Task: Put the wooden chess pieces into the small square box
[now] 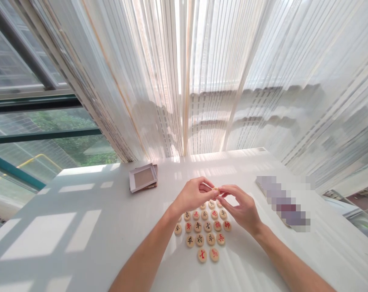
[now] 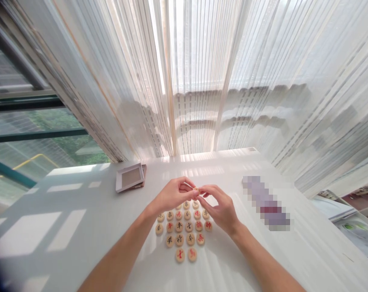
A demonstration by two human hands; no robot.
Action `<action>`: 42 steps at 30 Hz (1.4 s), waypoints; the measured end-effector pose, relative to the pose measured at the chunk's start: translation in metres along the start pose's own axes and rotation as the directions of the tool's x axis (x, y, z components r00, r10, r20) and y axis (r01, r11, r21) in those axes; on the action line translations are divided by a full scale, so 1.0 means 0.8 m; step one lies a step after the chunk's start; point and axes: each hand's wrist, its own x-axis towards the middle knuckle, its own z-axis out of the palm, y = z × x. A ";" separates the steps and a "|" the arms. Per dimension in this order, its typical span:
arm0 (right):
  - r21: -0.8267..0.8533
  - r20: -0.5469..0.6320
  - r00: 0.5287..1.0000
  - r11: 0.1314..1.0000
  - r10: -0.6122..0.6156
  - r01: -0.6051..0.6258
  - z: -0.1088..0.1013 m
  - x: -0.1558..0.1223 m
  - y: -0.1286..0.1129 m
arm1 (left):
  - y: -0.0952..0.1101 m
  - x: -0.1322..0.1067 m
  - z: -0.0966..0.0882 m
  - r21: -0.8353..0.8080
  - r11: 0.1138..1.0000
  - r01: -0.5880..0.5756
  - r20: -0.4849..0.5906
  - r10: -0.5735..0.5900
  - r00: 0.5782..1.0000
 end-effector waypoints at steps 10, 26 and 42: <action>0.003 -0.018 1.000 1.000 0.009 -0.009 0.007 -0.002 -0.001 | 0.010 -0.001 0.001 0.097 0.995 -0.037 -0.009 0.038 0.999; 0.128 -0.002 0.992 0.984 0.126 -0.125 0.009 -0.005 0.000 | 0.003 0.001 0.005 0.074 0.997 -0.025 -0.019 0.026 0.999; 0.265 0.021 0.969 0.933 0.247 -0.243 0.012 -0.006 0.003 | -0.002 0.002 0.008 0.133 0.989 -0.062 -0.026 0.066 0.997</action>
